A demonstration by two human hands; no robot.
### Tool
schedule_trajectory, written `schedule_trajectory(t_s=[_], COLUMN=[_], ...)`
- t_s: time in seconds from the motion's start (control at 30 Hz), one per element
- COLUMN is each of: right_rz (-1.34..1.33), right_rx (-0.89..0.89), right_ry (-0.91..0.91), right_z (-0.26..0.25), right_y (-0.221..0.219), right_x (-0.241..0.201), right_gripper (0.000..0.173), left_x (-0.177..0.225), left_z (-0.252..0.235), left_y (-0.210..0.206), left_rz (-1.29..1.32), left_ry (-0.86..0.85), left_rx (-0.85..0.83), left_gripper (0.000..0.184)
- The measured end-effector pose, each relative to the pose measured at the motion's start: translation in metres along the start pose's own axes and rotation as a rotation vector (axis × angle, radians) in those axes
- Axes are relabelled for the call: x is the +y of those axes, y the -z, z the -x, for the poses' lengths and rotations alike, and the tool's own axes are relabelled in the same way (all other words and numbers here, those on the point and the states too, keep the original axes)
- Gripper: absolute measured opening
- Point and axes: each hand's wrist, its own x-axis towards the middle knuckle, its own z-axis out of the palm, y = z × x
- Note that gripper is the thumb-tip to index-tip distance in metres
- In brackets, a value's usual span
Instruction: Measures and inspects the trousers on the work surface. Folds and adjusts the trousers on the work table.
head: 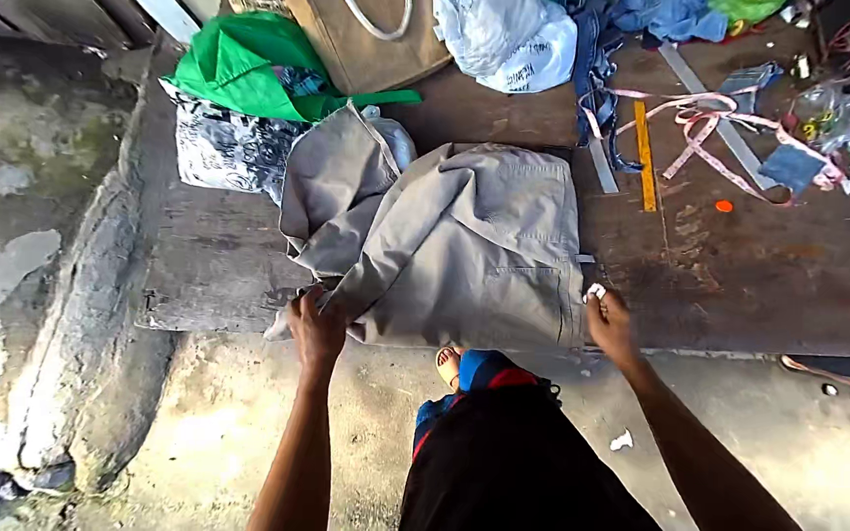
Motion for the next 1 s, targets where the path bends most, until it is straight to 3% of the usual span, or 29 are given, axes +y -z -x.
schedule_trajectory(t_s=[0.07, 0.17, 0.2, 0.27, 0.33, 0.4, 0.5, 0.57, 0.63, 0.67, 0.73, 0.83, 0.9, 1.0], right_rz=[-0.056, -0.182, -0.234, -0.33, -0.367, -0.313, -0.237, -0.189, -0.066, 0.001, 0.07, 0.0, -0.008, 0.037], right_rx=[0.042, 0.1, 0.108, 0.066, 0.026, 0.072, 0.268, 0.441, 0.481, 0.426, 0.233, -0.018, 0.047, 0.181], right_ry=[-0.104, -0.226, -0.279, -0.421, -0.491, -0.447, -0.199, 0.101, 0.41, 0.479, 0.46, 0.194, 0.103, 0.107], right_z=[-0.051, -0.128, -0.152, -0.195, -0.22, -0.223, -0.183, -0.143, -0.095, -0.07, -0.018, 0.043, 0.051, 0.035], right_y=[0.0, -0.015, -0.02, -0.029, -0.04, -0.047, -0.029, -0.014, -0.005, -0.006, -0.02, -0.041, -0.041, -0.043], right_x=[-0.019, -0.036, -0.045, -0.062, -0.068, -0.072, -0.082, -0.072, -0.049, -0.034, -0.002, 0.02, 0.006, -0.03], right_gripper=[0.041, 0.041, 0.042, 0.046, 0.045, 0.043, 0.044, 0.04, 0.04, 0.042, 0.043, 0.037, 0.033, 0.031], left_x=[0.028, 0.057, 0.062, 0.067, 0.061, 0.053, 0.045, 0.029, 0.015, 0.005, -0.025, -0.077, -0.082, -0.08], left_z=[-0.029, -0.063, -0.073, -0.091, -0.102, -0.116, -0.12, -0.106, -0.086, -0.076, -0.059, -0.044, -0.04, -0.035], left_y=[-0.016, -0.039, -0.046, -0.052, -0.044, -0.017, 0.055, 0.103, 0.13, 0.133, 0.126, 0.099, 0.078, 0.064], left_rz=[-0.065, -0.21, -0.265, -0.318, -0.25, -0.179, -0.186, -0.237, -0.288, -0.317, -0.367, -0.43, -0.37, -0.214], left_ry=[-0.006, 0.107, 0.134, 0.159, 0.118, 0.009, -0.089, -0.068, -0.026, -0.005, 0.036, 0.15, 0.217, 0.331], left_rx=[-0.104, -0.279, -0.351, -0.443, -0.349, -0.12, 0.223, 0.364, 0.362, 0.292, 0.036, -0.42, -0.39, -0.074], left_gripper=[0.05, 0.072, 0.072, 0.051, 0.036, 0.032, 0.036, 0.043, 0.041, 0.037, 0.034, 0.046, 0.05, 0.059])
